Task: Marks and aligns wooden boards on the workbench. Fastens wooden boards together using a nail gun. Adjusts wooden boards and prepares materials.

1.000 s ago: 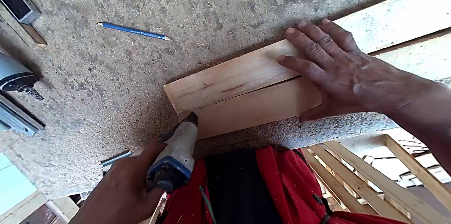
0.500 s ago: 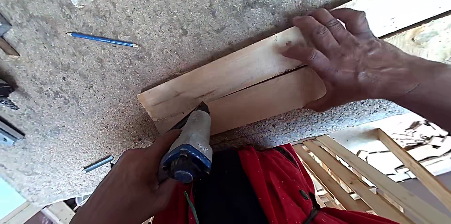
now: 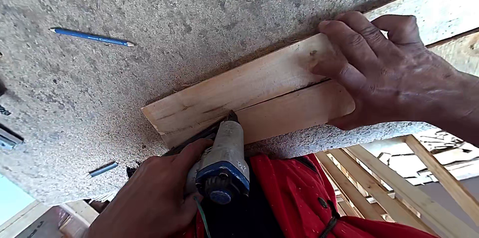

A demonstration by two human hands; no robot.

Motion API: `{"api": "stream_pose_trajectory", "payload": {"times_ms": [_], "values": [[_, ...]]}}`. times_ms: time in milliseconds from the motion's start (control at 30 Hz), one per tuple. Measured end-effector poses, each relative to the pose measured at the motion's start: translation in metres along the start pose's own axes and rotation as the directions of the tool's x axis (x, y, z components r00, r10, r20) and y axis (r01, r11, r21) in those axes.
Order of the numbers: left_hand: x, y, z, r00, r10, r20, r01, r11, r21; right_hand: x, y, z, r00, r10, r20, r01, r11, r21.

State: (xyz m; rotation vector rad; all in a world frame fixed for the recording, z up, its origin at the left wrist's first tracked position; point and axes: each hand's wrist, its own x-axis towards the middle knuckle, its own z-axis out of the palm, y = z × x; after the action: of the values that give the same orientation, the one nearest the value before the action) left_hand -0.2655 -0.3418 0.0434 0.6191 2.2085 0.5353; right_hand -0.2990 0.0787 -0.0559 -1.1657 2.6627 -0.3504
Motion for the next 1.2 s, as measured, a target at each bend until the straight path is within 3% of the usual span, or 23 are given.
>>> {"api": "stream_pose_trajectory", "payload": {"times_ms": [833, 1000, 1100, 1200], "values": [[-0.046, -0.032, 0.007, 0.989, -0.08, -0.125, 0.083, 0.996, 0.015, 0.002, -0.002, -0.003, 1.0, 0.012, 0.02, -0.012, 0.999, -0.036], [-0.064, -0.044, 0.024, 0.973, -0.089, -0.213, 0.092, 0.996, 0.002, 0.002, -0.005, -0.005, 0.998, 0.04, 0.045, -0.038, 0.998, -0.044], [-0.073, -0.044, 0.041, 0.899, -0.212, -0.382, 0.217, 0.976, -0.031, 0.0, -0.006, -0.007, 0.997, 0.068, 0.041, -0.066, 0.997, -0.036], [-0.064, -0.042, 0.052, 0.737, -0.32, -0.596, 0.355, 0.933, -0.063, -0.005, -0.018, -0.008, 0.994, 0.106, 0.015, -0.106, 0.994, -0.005]]}}
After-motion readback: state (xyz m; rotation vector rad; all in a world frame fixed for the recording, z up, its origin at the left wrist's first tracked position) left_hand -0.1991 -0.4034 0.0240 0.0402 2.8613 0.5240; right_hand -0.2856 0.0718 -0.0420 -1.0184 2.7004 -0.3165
